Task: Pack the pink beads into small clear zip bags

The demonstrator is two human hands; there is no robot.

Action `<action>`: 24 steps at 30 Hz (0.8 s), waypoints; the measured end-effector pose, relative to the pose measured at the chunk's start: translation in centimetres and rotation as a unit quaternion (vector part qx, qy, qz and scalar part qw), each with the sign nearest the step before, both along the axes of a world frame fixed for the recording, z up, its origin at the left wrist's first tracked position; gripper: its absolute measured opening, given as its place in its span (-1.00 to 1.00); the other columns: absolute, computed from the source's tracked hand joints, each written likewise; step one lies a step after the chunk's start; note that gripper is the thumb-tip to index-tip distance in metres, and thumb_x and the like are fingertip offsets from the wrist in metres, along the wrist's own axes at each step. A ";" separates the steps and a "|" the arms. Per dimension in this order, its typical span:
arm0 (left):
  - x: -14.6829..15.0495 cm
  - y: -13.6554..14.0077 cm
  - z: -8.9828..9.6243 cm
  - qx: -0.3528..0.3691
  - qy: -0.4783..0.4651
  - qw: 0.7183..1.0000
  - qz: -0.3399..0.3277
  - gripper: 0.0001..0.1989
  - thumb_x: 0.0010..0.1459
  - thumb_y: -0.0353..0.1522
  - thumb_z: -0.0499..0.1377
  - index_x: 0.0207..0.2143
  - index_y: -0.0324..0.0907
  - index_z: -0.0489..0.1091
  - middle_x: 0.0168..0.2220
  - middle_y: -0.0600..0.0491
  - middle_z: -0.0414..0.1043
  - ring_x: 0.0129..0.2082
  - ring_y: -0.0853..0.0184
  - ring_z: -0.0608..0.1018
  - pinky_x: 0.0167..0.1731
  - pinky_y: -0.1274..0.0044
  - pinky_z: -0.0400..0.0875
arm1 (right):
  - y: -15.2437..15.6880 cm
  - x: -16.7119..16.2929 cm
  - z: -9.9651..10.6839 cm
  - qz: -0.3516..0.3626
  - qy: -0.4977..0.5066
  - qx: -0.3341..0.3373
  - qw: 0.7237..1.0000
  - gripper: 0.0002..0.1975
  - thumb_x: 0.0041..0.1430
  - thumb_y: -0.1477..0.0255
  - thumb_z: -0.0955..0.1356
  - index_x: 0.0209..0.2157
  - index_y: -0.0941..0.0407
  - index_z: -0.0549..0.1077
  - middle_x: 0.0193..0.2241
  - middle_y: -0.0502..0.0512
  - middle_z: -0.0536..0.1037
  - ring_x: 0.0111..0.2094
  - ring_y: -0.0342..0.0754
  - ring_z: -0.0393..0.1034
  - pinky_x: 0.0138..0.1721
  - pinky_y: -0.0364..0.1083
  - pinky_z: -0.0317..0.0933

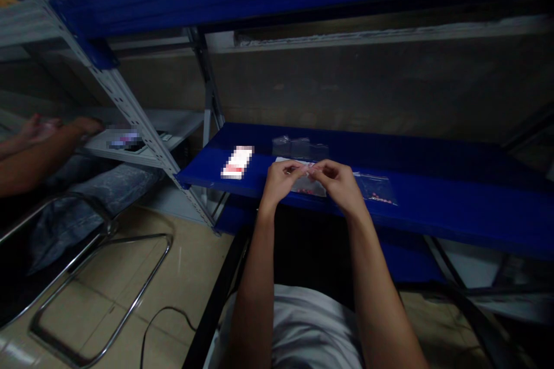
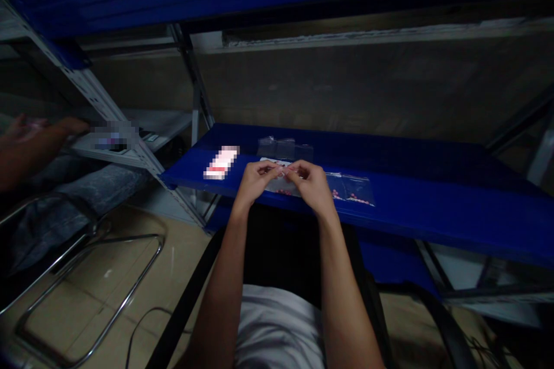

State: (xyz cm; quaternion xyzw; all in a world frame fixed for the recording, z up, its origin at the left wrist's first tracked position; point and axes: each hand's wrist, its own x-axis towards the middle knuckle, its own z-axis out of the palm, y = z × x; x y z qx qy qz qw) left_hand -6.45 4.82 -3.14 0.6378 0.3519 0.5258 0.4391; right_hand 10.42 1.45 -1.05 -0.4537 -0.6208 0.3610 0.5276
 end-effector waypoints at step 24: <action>11.1 1.1 -0.3 -0.113 -0.019 0.983 -0.141 -0.83 0.15 -0.45 0.29 -0.17 -0.27 0.55 -0.36 -0.02 0.60 -0.43 0.36 0.58 -0.33 0.54 0.49 | -2.5 10.7 0.0 -0.248 0.092 -0.058 0.963 -0.56 0.06 0.03 0.52 -0.20 0.09 0.59 -0.37 0.15 0.63 -0.41 0.01 0.49 -0.48 -0.07 0.31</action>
